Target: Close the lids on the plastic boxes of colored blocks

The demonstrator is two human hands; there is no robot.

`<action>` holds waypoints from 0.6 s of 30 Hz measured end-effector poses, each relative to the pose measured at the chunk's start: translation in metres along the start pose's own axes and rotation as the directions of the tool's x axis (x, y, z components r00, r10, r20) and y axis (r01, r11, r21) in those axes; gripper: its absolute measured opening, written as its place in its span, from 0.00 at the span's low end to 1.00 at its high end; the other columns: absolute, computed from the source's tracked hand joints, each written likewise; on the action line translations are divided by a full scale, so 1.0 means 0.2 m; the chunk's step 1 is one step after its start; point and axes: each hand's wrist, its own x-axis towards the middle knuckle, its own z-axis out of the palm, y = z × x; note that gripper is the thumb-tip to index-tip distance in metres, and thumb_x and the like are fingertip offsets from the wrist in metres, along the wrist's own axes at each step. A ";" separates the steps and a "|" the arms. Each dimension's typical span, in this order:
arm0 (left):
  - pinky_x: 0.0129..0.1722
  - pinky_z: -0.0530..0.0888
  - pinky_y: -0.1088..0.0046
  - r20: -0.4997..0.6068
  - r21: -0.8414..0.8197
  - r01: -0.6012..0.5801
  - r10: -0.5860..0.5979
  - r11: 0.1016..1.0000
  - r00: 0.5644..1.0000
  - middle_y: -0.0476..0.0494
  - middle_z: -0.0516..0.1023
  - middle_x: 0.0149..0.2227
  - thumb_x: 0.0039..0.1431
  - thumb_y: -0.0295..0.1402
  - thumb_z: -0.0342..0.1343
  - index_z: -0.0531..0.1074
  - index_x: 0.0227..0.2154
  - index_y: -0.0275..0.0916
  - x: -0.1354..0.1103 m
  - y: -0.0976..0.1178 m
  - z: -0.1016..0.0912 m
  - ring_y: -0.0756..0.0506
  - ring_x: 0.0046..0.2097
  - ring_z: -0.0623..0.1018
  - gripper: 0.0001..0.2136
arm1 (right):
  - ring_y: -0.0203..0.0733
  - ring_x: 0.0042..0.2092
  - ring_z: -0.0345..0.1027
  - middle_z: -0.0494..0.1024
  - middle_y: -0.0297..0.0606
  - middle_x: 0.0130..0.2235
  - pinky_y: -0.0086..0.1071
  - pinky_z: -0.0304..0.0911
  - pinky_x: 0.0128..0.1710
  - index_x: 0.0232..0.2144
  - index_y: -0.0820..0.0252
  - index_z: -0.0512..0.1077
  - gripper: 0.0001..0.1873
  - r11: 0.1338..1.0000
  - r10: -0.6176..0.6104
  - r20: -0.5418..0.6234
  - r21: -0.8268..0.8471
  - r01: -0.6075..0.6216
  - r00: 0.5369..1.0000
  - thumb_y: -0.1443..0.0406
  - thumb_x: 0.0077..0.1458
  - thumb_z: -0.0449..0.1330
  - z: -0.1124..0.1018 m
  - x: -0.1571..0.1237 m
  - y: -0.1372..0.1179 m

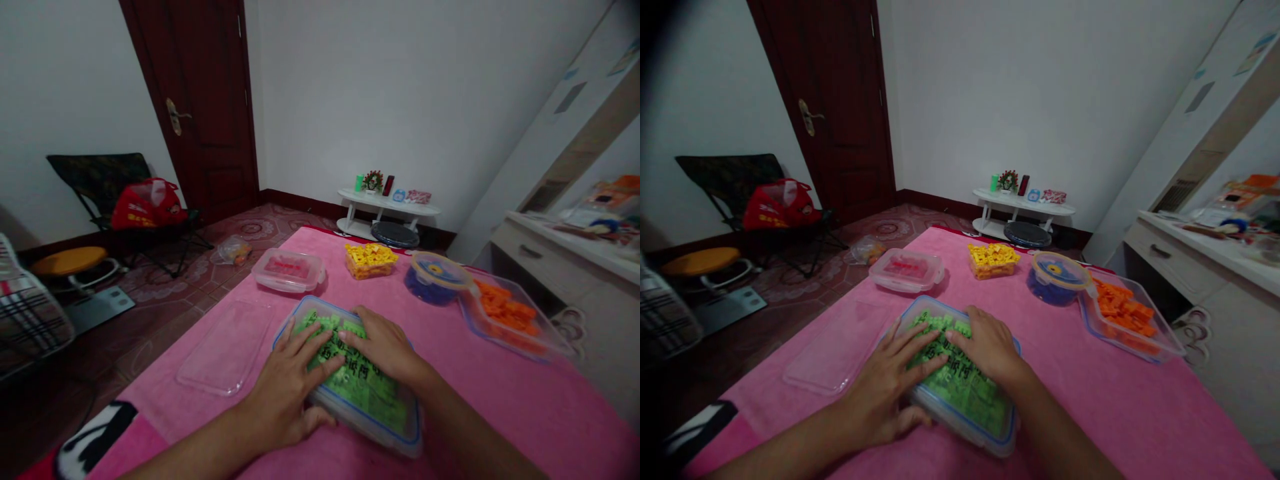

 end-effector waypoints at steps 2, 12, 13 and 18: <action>0.59 0.46 0.36 -0.106 -0.003 0.116 -0.116 0.993 0.988 0.41 0.49 0.66 0.48 0.55 0.57 0.61 0.58 0.55 -0.04 0.01 0.01 0.29 0.65 0.51 0.33 | 0.50 0.47 0.69 0.75 0.44 0.45 0.36 0.58 0.41 0.48 0.57 0.65 0.25 0.995 0.094 0.014 -0.024 -0.094 0.995 0.47 0.56 0.50 -0.02 -0.05 0.03; 0.61 0.58 0.54 0.098 -0.854 0.248 -0.326 0.458 0.940 0.37 0.34 0.68 0.43 0.41 0.67 0.53 0.63 0.47 0.09 -0.01 0.14 0.32 0.66 0.48 0.43 | 0.46 0.44 0.70 0.77 0.39 0.40 0.34 0.58 0.42 0.43 0.55 0.68 0.23 0.937 0.325 0.049 0.115 -0.329 0.944 0.48 0.57 0.45 -0.08 -0.40 0.27; 0.60 0.61 0.55 0.143 -0.891 0.258 -0.309 0.374 0.940 0.37 0.34 0.68 0.43 0.38 0.68 0.53 0.63 0.47 0.12 -0.02 0.14 0.33 0.66 0.50 0.44 | 0.46 0.43 0.70 0.77 0.39 0.40 0.34 0.59 0.42 0.42 0.55 0.68 0.23 0.934 0.327 0.049 0.135 -0.331 0.944 0.48 0.57 0.45 -0.08 -0.44 0.27; 0.43 0.75 0.64 0.232 -0.864 0.378 -0.405 0.333 0.885 0.33 0.62 0.57 0.35 0.23 0.68 0.61 0.57 0.44 0.24 -0.04 0.17 0.40 0.49 0.73 0.42 | 0.44 0.33 0.69 0.75 0.38 0.31 0.33 0.58 0.32 0.33 0.58 0.69 0.24 0.906 0.368 0.041 0.207 -0.369 0.929 0.46 0.56 0.47 -0.06 -0.60 0.27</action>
